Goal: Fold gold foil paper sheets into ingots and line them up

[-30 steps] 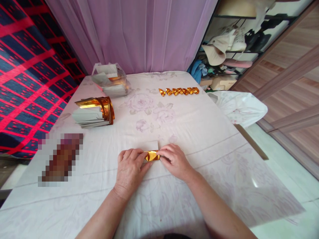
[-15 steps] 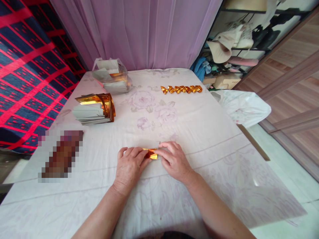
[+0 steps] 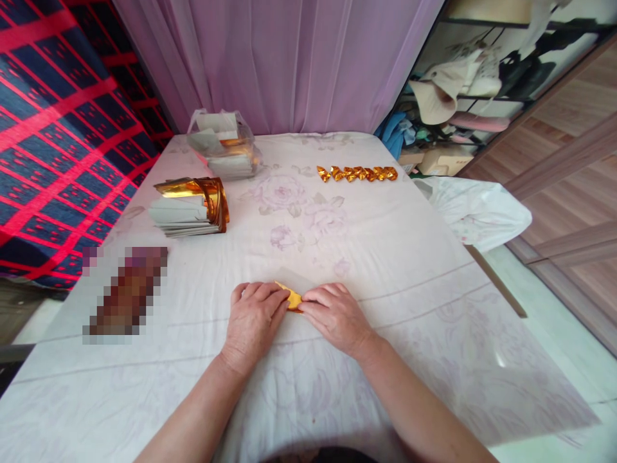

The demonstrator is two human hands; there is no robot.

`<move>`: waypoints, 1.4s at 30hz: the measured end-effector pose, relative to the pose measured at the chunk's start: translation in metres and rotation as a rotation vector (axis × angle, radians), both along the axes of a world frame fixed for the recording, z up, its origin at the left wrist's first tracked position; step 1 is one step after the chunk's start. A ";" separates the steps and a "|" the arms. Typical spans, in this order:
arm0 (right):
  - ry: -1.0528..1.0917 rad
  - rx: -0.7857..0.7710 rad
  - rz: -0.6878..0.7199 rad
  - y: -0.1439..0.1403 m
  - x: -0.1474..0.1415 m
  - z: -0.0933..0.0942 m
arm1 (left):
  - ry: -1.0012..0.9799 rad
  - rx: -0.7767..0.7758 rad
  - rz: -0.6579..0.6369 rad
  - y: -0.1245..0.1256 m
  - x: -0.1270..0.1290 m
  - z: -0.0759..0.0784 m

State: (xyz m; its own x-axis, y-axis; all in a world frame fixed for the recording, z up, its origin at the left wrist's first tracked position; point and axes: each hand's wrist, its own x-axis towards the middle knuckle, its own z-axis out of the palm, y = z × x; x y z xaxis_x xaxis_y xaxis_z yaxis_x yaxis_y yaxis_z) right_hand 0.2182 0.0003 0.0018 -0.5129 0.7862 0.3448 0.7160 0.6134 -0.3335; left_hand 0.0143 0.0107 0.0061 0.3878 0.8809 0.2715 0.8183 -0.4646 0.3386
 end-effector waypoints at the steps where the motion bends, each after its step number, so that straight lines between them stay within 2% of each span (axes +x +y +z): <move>1: 0.007 -0.005 -0.002 0.000 0.000 -0.001 | -0.002 -0.004 0.007 0.000 0.001 0.000; 13: -0.014 -0.034 -0.136 0.003 -0.005 -0.006 | -0.018 -0.030 0.012 0.000 0.001 0.000; 24: -0.064 -0.032 -0.313 0.002 -0.018 -0.007 | -0.026 -0.034 -0.004 -0.001 0.000 0.000; 42: -0.082 -0.053 -0.370 0.002 -0.021 -0.005 | -0.033 -0.033 0.058 0.000 0.008 0.001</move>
